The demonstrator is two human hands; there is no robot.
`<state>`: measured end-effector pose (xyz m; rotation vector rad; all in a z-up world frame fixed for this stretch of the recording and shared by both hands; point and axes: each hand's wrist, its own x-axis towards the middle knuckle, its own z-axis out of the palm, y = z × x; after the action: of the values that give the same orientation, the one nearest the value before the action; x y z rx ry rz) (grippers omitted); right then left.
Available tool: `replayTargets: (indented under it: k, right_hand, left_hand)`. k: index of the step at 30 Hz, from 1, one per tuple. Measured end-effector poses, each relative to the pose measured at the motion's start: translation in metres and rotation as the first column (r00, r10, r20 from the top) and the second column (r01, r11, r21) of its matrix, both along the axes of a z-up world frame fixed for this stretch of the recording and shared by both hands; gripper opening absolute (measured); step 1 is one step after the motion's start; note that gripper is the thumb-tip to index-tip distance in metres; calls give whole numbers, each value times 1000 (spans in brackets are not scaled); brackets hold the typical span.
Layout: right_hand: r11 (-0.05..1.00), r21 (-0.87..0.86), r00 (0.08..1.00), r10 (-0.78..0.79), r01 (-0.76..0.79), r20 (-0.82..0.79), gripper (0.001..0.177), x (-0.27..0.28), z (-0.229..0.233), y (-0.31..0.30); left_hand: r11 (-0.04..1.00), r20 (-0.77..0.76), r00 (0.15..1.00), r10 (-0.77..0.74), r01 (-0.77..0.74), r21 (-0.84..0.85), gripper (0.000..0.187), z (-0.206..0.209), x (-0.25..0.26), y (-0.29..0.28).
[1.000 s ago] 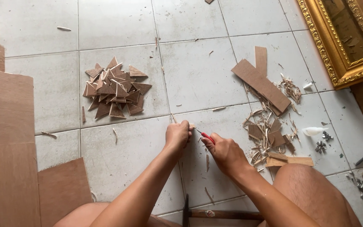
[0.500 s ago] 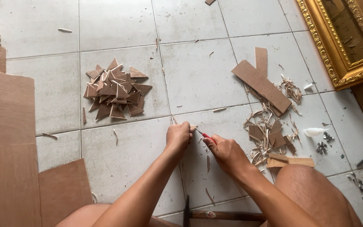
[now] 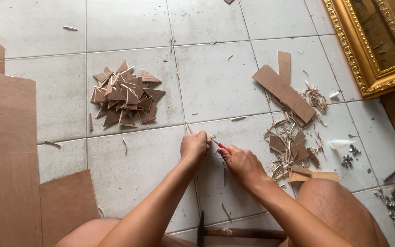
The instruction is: The person sits on a tiled floor and uses a red utility knife to cut small rectangular pieces of wood veneer. They repeatedly score and snap the veneer into smaller pieces, accumulating a pile of cut fragments on the floor.
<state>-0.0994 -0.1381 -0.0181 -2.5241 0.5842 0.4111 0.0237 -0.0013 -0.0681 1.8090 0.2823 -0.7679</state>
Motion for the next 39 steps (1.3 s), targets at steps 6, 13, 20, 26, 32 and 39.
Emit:
replayTargets:
  k: [6,13,20,26,32,39]
  right_hand:
    - [997,-75,992,-8,-2,-127,72,14,9,3]
    - [995,-97,986,-50,34,-159,74,22,13,6]
    - [952,21,944,-298,304,-143,69,-27,11,14]
    - [486,656,744,-645,577,-177,67,-10,43,12]
    - [210,823,697,-661,528,-279,28,33,25,14]
    - [-365,923,740,-586,124,-330,13,106,-4,94]
  left_hand:
    - [999,-4,1000,-8,8,48,40,-7,1,-1]
    - [998,-84,995,58,-60,-17,31,-16,13,-5]
    - [963,-214,966,-144,87,-255,33,23,3,21]
    - [883,-77,931,-357,309,-353,39,55,1,14]
    - [877,162,893,-419,445,-181,50,66,0,23]
    - [923,457,831,317,-159,-351,30,85,69,63]
